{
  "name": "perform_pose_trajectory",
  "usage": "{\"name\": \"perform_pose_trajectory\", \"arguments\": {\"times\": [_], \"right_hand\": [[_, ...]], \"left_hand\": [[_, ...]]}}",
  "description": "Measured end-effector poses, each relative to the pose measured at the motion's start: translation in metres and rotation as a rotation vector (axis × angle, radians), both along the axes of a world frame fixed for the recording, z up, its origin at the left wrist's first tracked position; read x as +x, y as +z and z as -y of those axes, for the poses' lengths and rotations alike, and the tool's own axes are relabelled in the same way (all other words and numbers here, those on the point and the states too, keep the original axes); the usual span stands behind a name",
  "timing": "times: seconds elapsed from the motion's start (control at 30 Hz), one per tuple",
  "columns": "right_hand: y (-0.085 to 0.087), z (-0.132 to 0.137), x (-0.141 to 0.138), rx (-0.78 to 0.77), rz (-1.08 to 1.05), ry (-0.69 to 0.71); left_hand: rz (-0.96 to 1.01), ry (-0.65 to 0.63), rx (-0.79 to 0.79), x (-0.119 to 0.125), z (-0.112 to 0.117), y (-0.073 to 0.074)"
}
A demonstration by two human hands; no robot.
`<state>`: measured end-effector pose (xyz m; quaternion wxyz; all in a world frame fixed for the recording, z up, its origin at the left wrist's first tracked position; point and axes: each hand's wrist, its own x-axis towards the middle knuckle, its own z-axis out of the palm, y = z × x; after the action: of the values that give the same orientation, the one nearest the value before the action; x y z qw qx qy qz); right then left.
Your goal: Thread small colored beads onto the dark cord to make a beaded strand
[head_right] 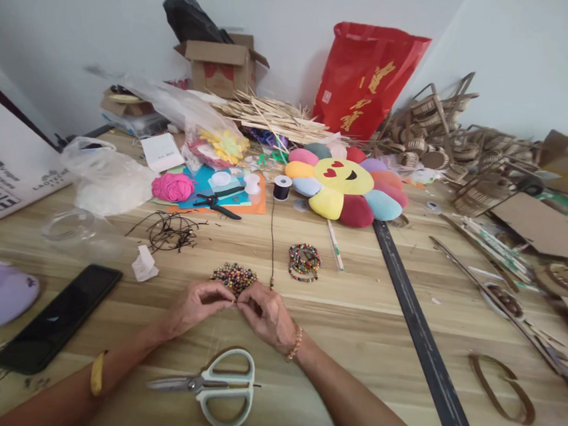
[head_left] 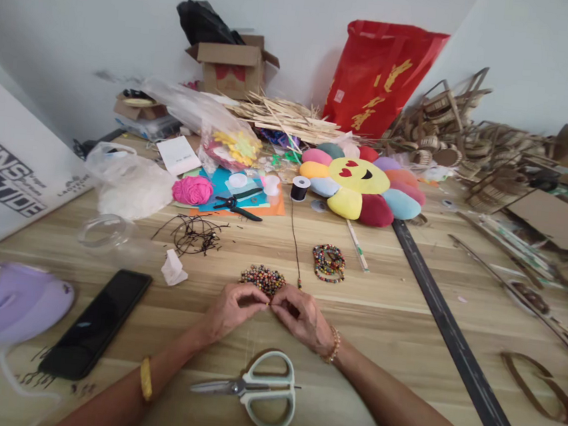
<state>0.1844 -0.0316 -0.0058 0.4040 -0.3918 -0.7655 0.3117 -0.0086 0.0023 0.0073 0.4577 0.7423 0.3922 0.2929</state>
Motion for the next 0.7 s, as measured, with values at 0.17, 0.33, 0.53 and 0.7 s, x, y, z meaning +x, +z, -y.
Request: {"name": "perform_pose_trajectory", "arguments": {"times": [0.17,0.33,0.53,0.7], "right_hand": [[-0.0004,0.0005,0.0002,0.0,-0.007,0.002],[-0.0002,0.0006,0.0005,-0.004,-0.006,0.001],[-0.0016,0.0007,0.0005,-0.009,-0.009,0.012],[-0.0009,0.0001,0.0007,-0.013,-0.011,0.043]], "left_hand": [[0.0,0.002,0.014,-0.0001,-0.0002,0.0002],[-0.01,-0.005,0.033,0.0002,0.0001,-0.0003],[-0.01,-0.008,0.03,-0.0004,0.0003,-0.003],[-0.017,-0.015,0.026,-0.0004,0.0005,-0.0016]]}}
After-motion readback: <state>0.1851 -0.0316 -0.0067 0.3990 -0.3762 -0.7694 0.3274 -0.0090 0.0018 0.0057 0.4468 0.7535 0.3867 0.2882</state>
